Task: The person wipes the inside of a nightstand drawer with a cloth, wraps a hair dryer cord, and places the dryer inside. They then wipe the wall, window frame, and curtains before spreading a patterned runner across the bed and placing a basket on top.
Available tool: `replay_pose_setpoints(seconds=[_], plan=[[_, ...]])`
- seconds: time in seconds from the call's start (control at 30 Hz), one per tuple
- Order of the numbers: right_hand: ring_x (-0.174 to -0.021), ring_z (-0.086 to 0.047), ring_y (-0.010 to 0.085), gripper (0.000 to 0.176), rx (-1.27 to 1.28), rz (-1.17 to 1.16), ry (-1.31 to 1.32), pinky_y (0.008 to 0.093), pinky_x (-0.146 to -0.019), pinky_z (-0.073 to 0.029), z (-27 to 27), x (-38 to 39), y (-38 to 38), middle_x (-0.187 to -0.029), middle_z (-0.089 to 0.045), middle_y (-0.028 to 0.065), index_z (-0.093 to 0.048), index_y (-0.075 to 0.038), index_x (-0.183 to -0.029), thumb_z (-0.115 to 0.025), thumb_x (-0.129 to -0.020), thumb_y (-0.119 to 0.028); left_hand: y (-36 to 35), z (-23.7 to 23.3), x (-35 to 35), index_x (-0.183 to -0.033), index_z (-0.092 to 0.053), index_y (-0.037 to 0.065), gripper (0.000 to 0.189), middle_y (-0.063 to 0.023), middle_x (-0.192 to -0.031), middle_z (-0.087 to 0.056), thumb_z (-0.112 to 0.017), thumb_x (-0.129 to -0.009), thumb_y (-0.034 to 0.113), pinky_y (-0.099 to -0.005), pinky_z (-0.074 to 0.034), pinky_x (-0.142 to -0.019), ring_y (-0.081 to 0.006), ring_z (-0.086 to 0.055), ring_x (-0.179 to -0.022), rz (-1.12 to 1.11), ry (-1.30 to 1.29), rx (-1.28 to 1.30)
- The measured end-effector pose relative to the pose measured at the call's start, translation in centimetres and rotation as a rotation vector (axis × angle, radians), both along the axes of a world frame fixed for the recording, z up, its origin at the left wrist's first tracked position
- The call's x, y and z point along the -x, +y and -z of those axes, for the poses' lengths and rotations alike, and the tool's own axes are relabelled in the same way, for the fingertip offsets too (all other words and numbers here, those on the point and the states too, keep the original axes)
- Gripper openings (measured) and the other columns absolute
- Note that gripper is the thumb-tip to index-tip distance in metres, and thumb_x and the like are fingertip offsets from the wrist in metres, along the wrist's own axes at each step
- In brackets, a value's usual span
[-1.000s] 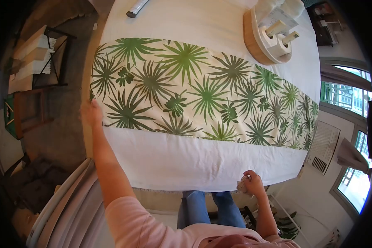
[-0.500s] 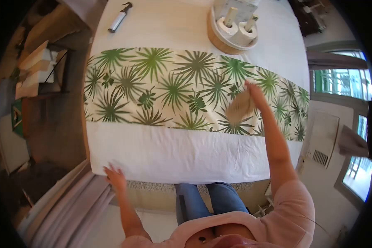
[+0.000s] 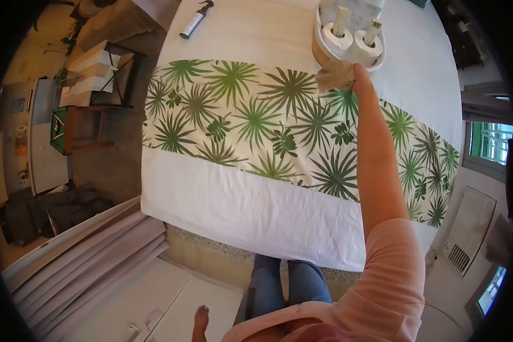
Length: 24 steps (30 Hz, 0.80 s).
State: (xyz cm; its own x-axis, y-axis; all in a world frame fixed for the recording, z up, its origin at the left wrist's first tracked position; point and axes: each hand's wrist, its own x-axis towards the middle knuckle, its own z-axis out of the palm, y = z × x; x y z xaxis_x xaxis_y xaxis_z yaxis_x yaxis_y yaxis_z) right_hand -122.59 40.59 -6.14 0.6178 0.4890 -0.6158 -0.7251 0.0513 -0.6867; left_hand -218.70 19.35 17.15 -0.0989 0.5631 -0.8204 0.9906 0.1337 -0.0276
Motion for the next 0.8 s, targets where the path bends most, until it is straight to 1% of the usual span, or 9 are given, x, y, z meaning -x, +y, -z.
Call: replay_pose_setpoints(seconds=[0.03, 0.1, 0.2, 0.27, 0.33, 0.4, 0.6, 0.7, 0.8], plan=[[-0.088, -0.061, 0.0329, 0.035, 0.009, 0.045, -0.047, 0.0481, -0.079, -0.050, 0.2, -0.4, -0.5, -0.100, -0.059, 0.0196, -0.049, 0.004, -0.107, -0.037, -0.086, -0.021, 1.2, -0.1, -1.9, -0.114, -0.052, -0.003, 0.032, -0.0162, -0.110, -0.057, -0.049, -0.089, 0.018, -0.0333, -0.042, -0.089, -0.0253, -0.054, -0.102, -0.410, -0.026, -0.125], [-0.089, -0.061, 0.0339, 0.034, 0.072, 0.083, -0.104, 0.0490, -0.078, -0.051, -1.8, -0.2, -2.8, -0.101, -0.058, 0.0202, -0.048, 0.005, -0.107, -0.037, -0.085, -0.018, 3.1, 0.9, -2.4, -0.115, -0.051, -0.001, 0.031, -0.0153, -0.108, -0.057, -0.048, -0.090, 0.016, -0.0304, -0.041, -0.089, -0.0203, -0.053, -0.101, -0.527, -0.081, -0.206], [-0.088, -0.061, 0.0341, 0.035, 0.148, 0.091, -0.111, 0.0484, -0.075, -0.051, -6.3, 2.0, -6.5, -0.101, -0.057, 0.0202, -0.047, 0.006, -0.108, -0.039, -0.084, -0.017, 3.6, 2.2, -3.5, -0.117, -0.051, 0.000, 0.033, -0.0156, -0.109, -0.057, -0.049, -0.089, 0.017, -0.0319, -0.041, -0.090, -0.0221, -0.053, -0.102, -0.509, -0.178, -0.175], [-0.088, -0.061, 0.0333, 0.036, 0.148, 0.134, -0.096, 0.0468, -0.073, -0.052, -8.7, 5.2, -9.5, -0.100, -0.057, 0.0201, -0.047, 0.007, -0.109, -0.042, -0.083, -0.018, 3.3, 2.8, -4.1, -0.117, -0.051, 0.001, 0.034, -0.0160, -0.111, -0.057, -0.049, -0.089, 0.019, -0.0331, -0.040, -0.091, -0.0234, -0.053, -0.104, -0.332, -0.195, -0.079], [-0.086, -0.061, 0.0321, 0.041, 0.346, 0.170, -0.176, 0.0442, -0.072, -0.052, -10.4, 9.0, -12.0, -0.099, -0.057, 0.0191, -0.046, 0.008, -0.110, -0.047, -0.081, -0.020, 3.1, 3.2, -4.8, -0.117, -0.051, 0.000, 0.035, -0.0164, -0.112, -0.057, -0.049, -0.089, 0.020, -0.0333, -0.039, -0.092, -0.0237, -0.052, -0.105, -0.298, -0.186, 0.054], [-0.076, -0.060, 0.0326, 0.035, 0.377, 0.253, -0.176, 0.0449, -0.067, -0.050, -14.1, 14.0, -13.7, -0.090, -0.056, 0.0203, -0.050, 0.011, -0.099, -0.047, -0.074, -0.013, 3.2, 3.5, -6.0, -0.117, -0.051, 0.000, 0.035, -0.0164, -0.113, -0.057, -0.049, -0.089, 0.021, -0.0330, -0.039, -0.092, -0.0233, -0.052, -0.106, -0.297, -0.238, 0.053], [-0.082, -0.056, 0.0285, 0.038, 0.438, 0.292, -0.265, 0.0380, -0.072, -0.043, -7.2, 23.9, -19.7, -0.090, -0.058, 0.0199, -0.055, 0.011, -0.096, -0.050, -0.073, -0.019, 4.9, 4.2, -5.9, -0.117, -0.051, 0.000, 0.036, -0.0156, -0.114, -0.057, -0.048, -0.090, 0.023, -0.0332, -0.039, -0.092, -0.0233, -0.052, -0.106, -0.328, -0.321, 0.005], [-0.083, -0.055, 0.0282, 0.038, 0.469, 0.331, -0.124, 0.0368, -0.074, -0.043, -10.4, 29.2, -19.8, -0.091, -0.058, 0.0195, -0.054, 0.010, -0.099, -0.050, -0.073, -0.019, 5.8, 2.9, -6.3, -0.117, -0.051, -0.001, 0.035, -0.0153, -0.112, -0.057, -0.047, -0.090, 0.022, -0.0335, -0.038, -0.092, -0.0238, -0.052, -0.106, -0.395, -0.320, -0.031], [-0.081, -0.055, 0.0273, 0.039, 0.426, 0.377, -0.067, 0.0374, -0.073, -0.043, -9.8, 32.3, -20.5, -0.093, -0.057, 0.0183, -0.052, 0.009, -0.102, -0.049, -0.074, -0.018, 5.8, 2.3, -5.8, -0.116, -0.051, -0.002, 0.034, -0.0158, -0.112, -0.057, -0.046, -0.091, 0.021, -0.0341, -0.038, -0.091, -0.0243, -0.052, -0.105, -0.392, -0.363, -0.056]])
